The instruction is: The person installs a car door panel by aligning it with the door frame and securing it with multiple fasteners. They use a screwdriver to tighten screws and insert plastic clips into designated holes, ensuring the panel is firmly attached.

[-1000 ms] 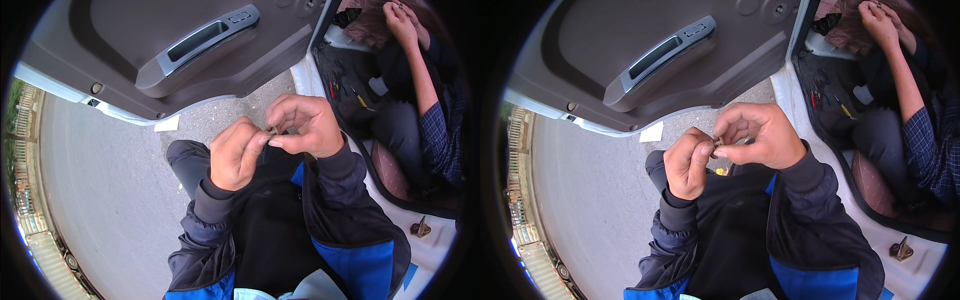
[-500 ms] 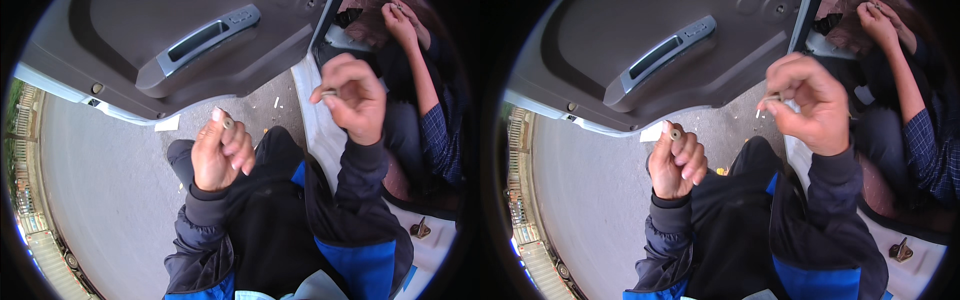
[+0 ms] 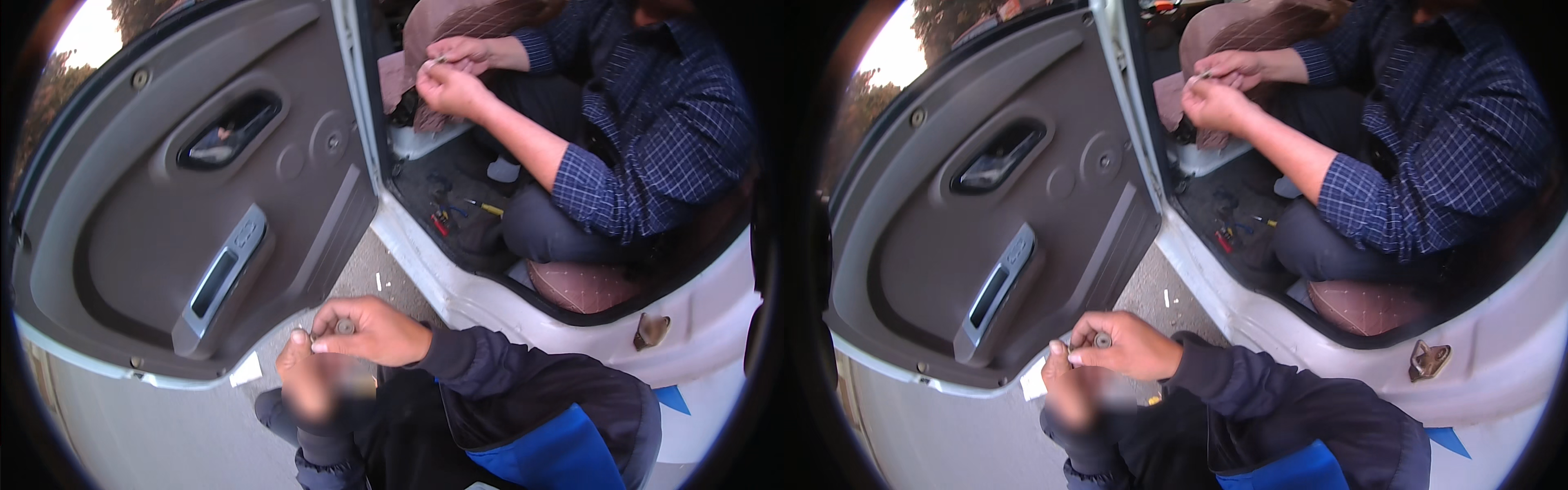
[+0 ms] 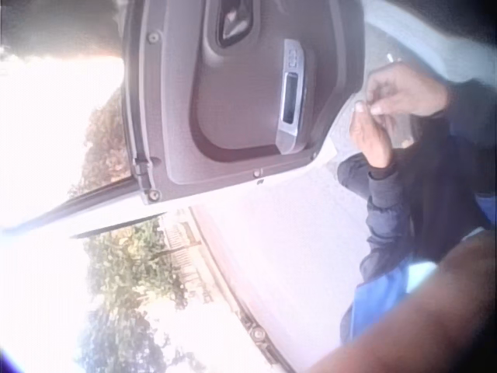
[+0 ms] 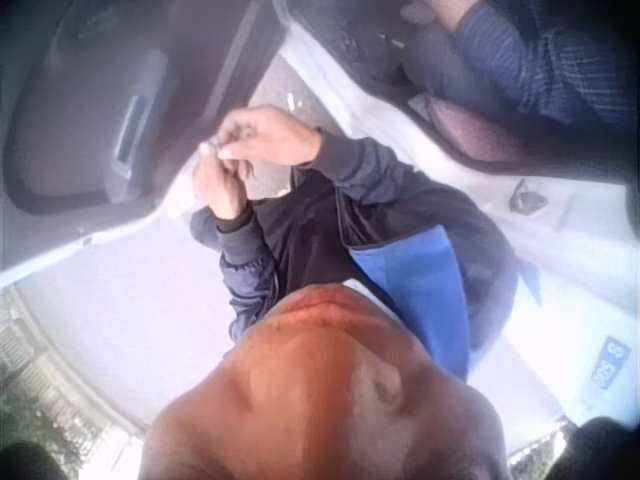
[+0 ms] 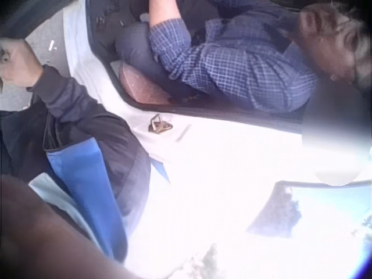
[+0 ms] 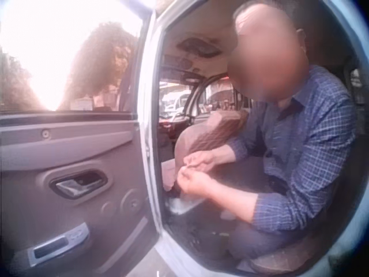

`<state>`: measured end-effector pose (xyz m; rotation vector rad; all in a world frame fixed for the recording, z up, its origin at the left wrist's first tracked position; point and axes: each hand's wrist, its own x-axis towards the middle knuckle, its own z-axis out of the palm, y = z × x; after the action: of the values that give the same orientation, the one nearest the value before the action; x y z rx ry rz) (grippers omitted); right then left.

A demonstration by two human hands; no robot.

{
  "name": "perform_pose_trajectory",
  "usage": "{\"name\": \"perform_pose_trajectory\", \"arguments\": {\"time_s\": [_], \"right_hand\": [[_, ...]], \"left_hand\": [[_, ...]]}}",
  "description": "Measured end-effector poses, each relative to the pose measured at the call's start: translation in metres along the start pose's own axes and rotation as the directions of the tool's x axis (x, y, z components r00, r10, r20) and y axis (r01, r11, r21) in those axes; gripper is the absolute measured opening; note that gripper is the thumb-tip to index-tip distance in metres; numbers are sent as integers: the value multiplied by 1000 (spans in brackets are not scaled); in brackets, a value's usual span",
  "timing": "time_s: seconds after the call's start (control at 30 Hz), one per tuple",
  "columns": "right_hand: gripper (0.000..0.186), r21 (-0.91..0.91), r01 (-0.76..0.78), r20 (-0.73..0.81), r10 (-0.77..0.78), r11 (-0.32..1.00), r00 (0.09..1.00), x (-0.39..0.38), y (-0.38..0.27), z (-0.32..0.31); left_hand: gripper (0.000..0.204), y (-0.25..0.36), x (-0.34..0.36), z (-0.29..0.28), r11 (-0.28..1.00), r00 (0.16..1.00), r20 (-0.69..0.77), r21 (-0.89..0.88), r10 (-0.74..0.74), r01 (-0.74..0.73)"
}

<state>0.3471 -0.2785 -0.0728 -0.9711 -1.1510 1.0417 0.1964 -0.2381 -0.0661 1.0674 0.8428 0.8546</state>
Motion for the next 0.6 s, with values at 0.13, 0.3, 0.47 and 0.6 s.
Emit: {"name": "perform_pose_trajectory", "arguments": {"time_s": [0.13, 0.3, 0.47, 0.6], "right_hand": [[29, -54, 59, -70, -62, 997, 996, -3, 7, -3], [31, 53, -25, 38, 23, 998, 999, -7, 8, -6], [28, 42, 48, 49, -50, 998, 998, -5, 8, -5], [24, 113, 62, 0, -63, 992, 998, -4, 11, -2]], "left_hand": [[30, -7, 1, -1, 992, 998, 22, -115, 52, -49], [21, -24, 8, -20, 922, 905, 221, 57, 363, -383], [28, -30, 11, -45, 600, 776, 331, 498, 537, -627], [28, -28, 16, -44, 695, 801, 266, 400, 536, -598]]}}
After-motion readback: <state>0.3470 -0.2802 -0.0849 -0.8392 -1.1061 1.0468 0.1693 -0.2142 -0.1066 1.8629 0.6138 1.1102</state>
